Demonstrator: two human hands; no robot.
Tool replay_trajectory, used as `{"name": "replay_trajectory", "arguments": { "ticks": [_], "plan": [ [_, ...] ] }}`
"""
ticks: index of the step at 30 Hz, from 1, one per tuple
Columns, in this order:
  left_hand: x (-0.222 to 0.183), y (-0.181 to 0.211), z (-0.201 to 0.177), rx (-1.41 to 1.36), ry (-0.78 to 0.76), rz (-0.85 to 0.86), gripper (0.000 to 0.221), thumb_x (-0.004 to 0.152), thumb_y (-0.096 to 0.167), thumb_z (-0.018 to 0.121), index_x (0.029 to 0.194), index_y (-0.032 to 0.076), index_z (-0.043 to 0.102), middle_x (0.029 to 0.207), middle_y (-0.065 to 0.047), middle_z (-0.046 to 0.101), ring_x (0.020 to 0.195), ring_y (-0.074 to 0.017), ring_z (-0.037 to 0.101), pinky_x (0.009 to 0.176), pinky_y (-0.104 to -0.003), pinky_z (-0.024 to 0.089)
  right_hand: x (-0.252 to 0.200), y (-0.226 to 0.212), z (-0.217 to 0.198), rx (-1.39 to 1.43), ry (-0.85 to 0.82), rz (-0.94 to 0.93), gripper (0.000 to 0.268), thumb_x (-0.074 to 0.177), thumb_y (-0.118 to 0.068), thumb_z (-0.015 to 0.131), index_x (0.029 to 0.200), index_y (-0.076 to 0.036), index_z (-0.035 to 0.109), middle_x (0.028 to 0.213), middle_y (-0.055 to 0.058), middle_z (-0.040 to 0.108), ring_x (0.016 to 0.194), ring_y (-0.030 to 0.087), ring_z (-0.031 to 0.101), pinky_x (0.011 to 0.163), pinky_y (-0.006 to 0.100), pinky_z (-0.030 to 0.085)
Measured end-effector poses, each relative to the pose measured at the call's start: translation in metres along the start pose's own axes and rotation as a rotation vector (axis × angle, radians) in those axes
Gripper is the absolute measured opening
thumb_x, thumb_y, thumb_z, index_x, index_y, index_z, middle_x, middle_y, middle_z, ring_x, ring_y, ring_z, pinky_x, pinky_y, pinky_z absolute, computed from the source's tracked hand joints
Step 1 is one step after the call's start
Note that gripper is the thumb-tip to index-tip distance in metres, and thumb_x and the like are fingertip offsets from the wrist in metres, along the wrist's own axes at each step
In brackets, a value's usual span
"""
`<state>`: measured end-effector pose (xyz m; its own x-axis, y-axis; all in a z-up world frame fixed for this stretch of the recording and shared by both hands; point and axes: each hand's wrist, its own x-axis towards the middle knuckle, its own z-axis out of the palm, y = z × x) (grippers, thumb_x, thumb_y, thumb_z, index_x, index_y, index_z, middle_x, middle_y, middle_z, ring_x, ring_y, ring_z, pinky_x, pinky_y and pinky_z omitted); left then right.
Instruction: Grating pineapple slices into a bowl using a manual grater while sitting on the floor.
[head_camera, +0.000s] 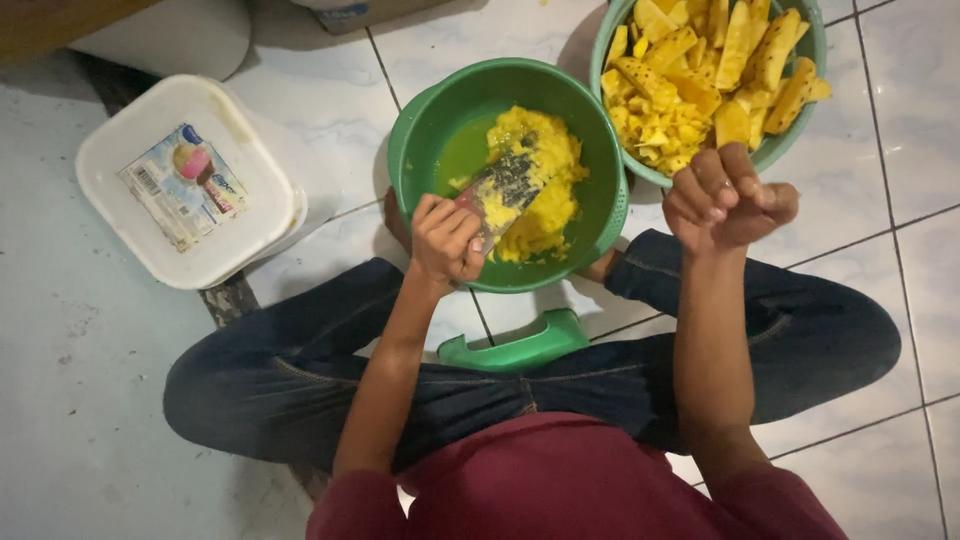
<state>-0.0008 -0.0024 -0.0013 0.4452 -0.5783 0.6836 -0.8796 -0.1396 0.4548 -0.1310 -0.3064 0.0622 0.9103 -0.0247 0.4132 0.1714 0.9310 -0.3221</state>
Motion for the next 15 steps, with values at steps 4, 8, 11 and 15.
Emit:
{"name": "replay_trajectory", "arguments": {
  "ticks": [4, 8, 11, 15],
  "plan": [
    [0.003, 0.002, -0.004, 0.002, -0.019, -0.014, 0.02, 0.085, 0.018, 0.049, 0.071, 0.007, 0.058, 0.073, -0.009, 0.059, 0.065, -0.0257, 0.045, 0.077, -0.039, 0.042, -0.019, -0.038, -0.065, -0.265, 0.104, 0.003, 0.018, 0.094, -0.015, 0.063, 0.103, -0.012, 0.078, 0.105, 0.005, 0.077, 0.089, 0.013, 0.076, 0.072, 0.018, 0.062],
    [0.003, 0.001, -0.002, -0.014, -0.008, -0.013, 0.018, 0.083, 0.016, 0.05, 0.073, 0.005, 0.059, 0.07, -0.01, 0.057, 0.064, -0.0265, 0.044, 0.076, -0.04, 0.042, -0.072, -0.079, -0.146, -0.5, 0.929, -0.133, 0.004, 0.094, -0.013, 0.068, 0.089, -0.012, 0.067, 0.078, 0.0, 0.06, 0.069, 0.009, 0.055, 0.068, 0.022, 0.047],
    [0.008, -0.001, -0.001, -0.015, -0.001, -0.023, 0.018, 0.083, 0.016, 0.05, 0.071, 0.005, 0.058, 0.07, -0.009, 0.057, 0.063, -0.0265, 0.044, 0.076, -0.04, 0.042, -0.084, -0.087, -0.171, -0.635, 1.264, -0.104, 0.007, 0.089, -0.005, 0.063, 0.085, -0.01, 0.06, 0.075, 0.004, 0.051, 0.067, 0.013, 0.048, 0.066, 0.026, 0.042],
    [0.006, -0.004, 0.003, -0.021, -0.033, -0.048, 0.016, 0.079, 0.017, 0.051, 0.069, 0.006, 0.057, 0.069, -0.009, 0.056, 0.064, -0.0269, 0.043, 0.077, -0.04, 0.042, -0.089, -0.083, -0.176, -0.341, 1.252, -0.161, 0.01, 0.093, -0.005, 0.064, 0.087, -0.013, 0.063, 0.069, -0.001, 0.054, 0.069, 0.013, 0.053, 0.068, 0.026, 0.042]
  ]
}}
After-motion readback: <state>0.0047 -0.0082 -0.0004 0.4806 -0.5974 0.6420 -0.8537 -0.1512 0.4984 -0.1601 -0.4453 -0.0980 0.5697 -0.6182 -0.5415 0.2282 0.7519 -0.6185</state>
